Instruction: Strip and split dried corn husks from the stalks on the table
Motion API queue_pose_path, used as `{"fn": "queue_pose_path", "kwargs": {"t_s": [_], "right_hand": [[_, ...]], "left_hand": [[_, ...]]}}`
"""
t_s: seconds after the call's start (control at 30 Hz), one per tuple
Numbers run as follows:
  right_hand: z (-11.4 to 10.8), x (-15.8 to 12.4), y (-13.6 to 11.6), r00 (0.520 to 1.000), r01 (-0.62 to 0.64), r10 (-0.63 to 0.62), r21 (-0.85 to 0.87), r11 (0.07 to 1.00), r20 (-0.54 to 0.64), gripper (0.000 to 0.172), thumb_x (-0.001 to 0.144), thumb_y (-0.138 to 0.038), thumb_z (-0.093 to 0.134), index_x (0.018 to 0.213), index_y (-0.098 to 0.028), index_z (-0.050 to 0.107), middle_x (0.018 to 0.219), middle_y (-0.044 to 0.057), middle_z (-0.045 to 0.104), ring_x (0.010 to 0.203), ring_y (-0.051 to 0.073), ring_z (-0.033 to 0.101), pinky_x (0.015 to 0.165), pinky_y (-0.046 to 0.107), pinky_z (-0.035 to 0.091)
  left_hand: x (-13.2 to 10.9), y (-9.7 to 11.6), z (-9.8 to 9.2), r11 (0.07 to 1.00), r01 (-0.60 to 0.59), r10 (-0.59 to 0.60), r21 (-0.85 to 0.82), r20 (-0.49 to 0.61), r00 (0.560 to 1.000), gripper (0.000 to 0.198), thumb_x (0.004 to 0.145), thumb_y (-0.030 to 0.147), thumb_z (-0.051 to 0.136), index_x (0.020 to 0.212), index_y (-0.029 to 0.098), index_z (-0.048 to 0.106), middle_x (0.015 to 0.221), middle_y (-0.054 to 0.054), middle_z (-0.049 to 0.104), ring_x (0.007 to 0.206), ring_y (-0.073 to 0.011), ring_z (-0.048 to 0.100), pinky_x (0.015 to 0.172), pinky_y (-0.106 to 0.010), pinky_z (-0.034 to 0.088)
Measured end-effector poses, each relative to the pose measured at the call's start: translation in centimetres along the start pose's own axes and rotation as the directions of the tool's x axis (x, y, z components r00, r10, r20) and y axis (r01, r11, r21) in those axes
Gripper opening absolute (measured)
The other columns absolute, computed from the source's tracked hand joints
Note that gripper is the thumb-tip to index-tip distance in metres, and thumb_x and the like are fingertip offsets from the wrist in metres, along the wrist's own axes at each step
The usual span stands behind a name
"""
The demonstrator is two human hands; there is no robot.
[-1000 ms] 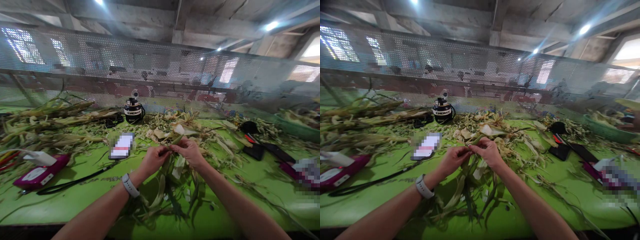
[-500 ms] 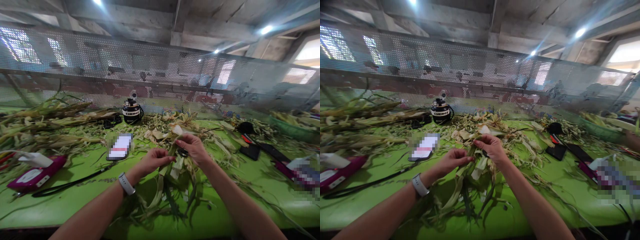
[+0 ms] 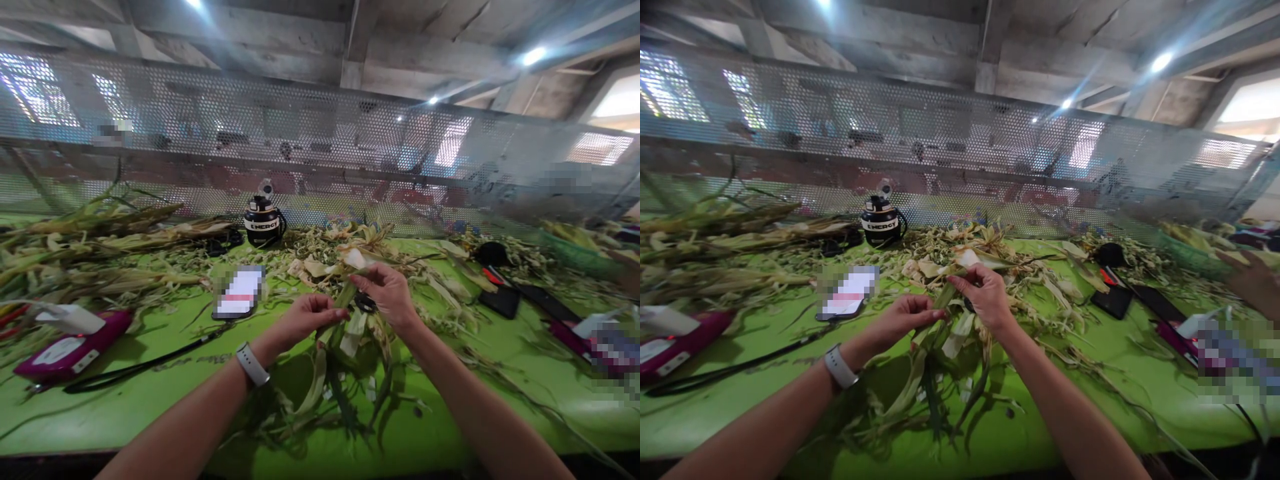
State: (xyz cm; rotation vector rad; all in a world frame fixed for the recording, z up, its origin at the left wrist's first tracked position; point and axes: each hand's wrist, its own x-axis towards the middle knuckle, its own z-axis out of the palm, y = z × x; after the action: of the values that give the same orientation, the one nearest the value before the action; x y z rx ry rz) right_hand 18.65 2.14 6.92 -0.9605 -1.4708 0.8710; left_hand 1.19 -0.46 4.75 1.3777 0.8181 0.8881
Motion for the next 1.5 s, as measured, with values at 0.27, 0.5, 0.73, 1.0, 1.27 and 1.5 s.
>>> {"fn": "queue_pose_path", "kwargs": {"t_s": [0.27, 0.5, 0.73, 1.0, 1.27, 1.5], "right_hand": [[0.2, 0.0, -0.1, 0.997, -0.059, 0.065, 0.122, 0.991, -0.045, 0.04, 0.06, -0.043, 0.076, 0.056, -0.019, 0.043, 0.052, -0.007, 0.037, 0.048, 0.006, 0.032, 0.047, 0.022, 0.027], [0.0, 0.3, 0.0, 0.996, -0.049, 0.058, 0.129, 0.99, -0.067, 0.035, 0.059, -0.046, 0.075, 0.063, -0.018, 0.055, 0.055, -0.005, 0.049, 0.051, 0.008, 0.041, 0.049, 0.022, 0.033], [-0.3, 0.5, 0.7, 0.988, 0.135, -0.133, 0.022, 0.991, -0.079, 0.019, 0.064, -0.036, 0.074, 0.072, -0.019, 0.069, 0.064, -0.002, 0.06, 0.057, 0.011, 0.05, 0.056, 0.024, 0.039], [-0.6, -0.8, -1.4, 0.821, 0.54, -0.571, -0.299, 0.787, -0.018, 0.004, 0.076, -0.022, 0.068, 0.077, -0.024, 0.071, 0.065, -0.001, 0.061, 0.062, 0.013, 0.053, 0.059, 0.027, 0.042], [-0.3, -2.5, -1.5, 0.426, 0.9, -0.74, -0.326, 0.288, 0.521, 0.019, 0.087, -0.019, 0.053, 0.101, -0.025, 0.065, 0.073, 0.0, 0.066, 0.067, 0.014, 0.052, 0.062, 0.03, 0.041], [-0.1, -2.4, -1.9, 0.368, 0.927, -0.659, -0.311, 0.209, 0.655, 0.017, 0.087, -0.015, 0.052, 0.101, -0.022, 0.059, 0.081, 0.0, 0.068, 0.075, 0.013, 0.055, 0.07, 0.029, 0.044]], "left_hand": [[-0.1, 0.3, 0.3, 1.0, 0.019, -0.019, -0.021, 0.008, 1.0, 0.039, 0.062, 0.048, 0.073, 0.057, 0.016, 0.051, 0.044, 0.008, 0.041, 0.036, -0.0034, 0.035, 0.034, -0.018, 0.038], [0.1, 0.0, 0.2, 0.999, 0.0, -0.003, 0.055, 0.067, 0.998, 0.042, 0.063, 0.048, 0.072, 0.054, 0.016, 0.046, 0.041, 0.007, 0.046, 0.034, -0.0051, 0.043, 0.034, -0.018, 0.039], [0.3, -0.8, 0.0, 0.991, 0.025, -0.041, 0.13, 0.118, 0.992, 0.044, 0.065, 0.054, 0.068, 0.059, 0.017, 0.045, 0.044, 0.006, 0.05, 0.035, -0.0075, 0.046, 0.038, -0.02, 0.04], [-1.0, 0.9, 1.1, 0.861, -0.214, 0.399, 0.462, -0.352, 0.847, 0.039, 0.076, 0.053, 0.058, 0.085, 0.015, 0.063, 0.056, 0.003, 0.052, 0.054, -0.0092, 0.046, 0.053, -0.021, 0.035], [-0.5, 0.6, 1.0, 0.857, 0.195, -0.15, -0.477, 0.132, 0.98, 0.042, 0.072, 0.056, 0.06, 0.07, 0.014, 0.064, 0.064, -0.001, 0.059, 0.064, -0.0121, 0.055, 0.07, -0.029, 0.047], [-0.6, 1.4, -0.1, 0.933, 0.106, -0.123, -0.345, -0.028, 0.992, 0.033, 0.058, 0.04, 0.078, 0.061, 0.011, 0.064, 0.055, 0.003, 0.053, 0.05, -0.0048, 0.043, 0.056, -0.02, 0.039]]}}
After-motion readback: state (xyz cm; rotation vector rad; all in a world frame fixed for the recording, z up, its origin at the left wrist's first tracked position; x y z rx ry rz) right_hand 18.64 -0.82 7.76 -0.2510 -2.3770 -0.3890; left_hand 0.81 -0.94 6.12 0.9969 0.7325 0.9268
